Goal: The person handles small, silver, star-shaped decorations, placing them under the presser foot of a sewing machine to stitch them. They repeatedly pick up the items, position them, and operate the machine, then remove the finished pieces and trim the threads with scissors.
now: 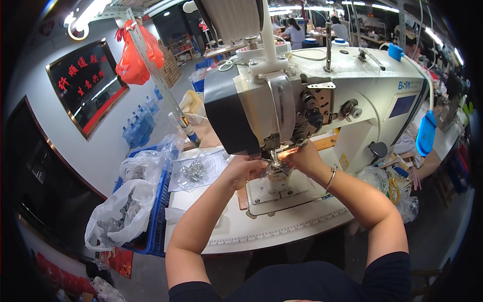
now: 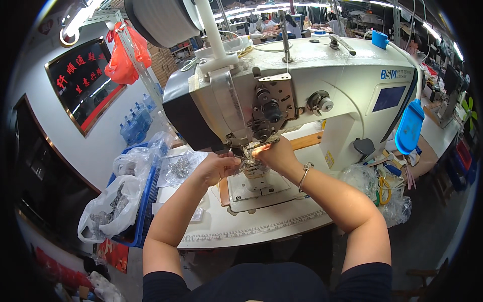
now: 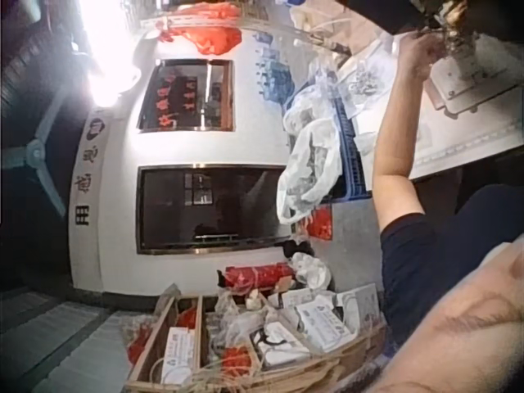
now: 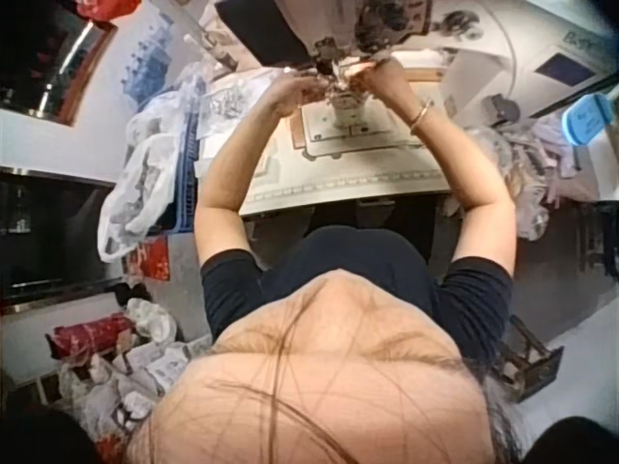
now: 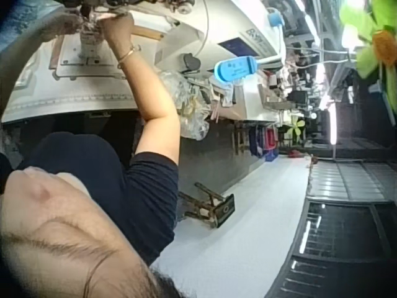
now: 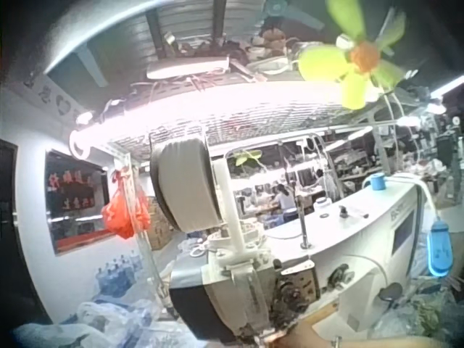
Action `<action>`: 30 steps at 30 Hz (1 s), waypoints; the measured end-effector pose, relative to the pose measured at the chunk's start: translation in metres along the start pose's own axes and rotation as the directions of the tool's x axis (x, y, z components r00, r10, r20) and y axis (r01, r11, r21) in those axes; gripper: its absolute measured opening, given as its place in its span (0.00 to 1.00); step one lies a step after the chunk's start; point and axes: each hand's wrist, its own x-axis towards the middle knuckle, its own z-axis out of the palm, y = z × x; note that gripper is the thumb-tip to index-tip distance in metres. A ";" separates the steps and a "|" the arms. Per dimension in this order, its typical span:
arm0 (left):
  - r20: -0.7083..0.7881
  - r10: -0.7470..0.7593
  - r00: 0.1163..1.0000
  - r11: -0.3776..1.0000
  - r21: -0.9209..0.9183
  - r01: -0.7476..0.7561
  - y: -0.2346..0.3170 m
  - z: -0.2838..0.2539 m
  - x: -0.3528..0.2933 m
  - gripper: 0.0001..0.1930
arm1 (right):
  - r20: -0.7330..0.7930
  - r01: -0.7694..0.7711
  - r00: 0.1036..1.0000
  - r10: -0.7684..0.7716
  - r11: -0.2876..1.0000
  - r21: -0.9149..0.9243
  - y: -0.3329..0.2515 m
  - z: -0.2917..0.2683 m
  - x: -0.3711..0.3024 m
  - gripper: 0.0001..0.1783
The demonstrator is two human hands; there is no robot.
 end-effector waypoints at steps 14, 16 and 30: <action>-0.083 -0.048 0.995 0.999 0.013 0.049 0.004 -0.001 0.007 0.08 | 0.030 0.018 0.999 -0.021 0.996 0.082 0.007 0.005 0.005 0.10; -0.066 -0.065 0.996 0.998 -0.003 0.065 0.002 -0.006 0.010 0.07 | 0.030 -0.034 0.999 0.031 0.993 0.114 0.011 0.008 0.006 0.10; -0.054 -0.039 0.998 0.999 -0.014 0.039 0.004 -0.003 0.009 0.05 | 0.049 -0.048 0.998 0.039 0.979 0.200 0.035 0.012 0.020 0.08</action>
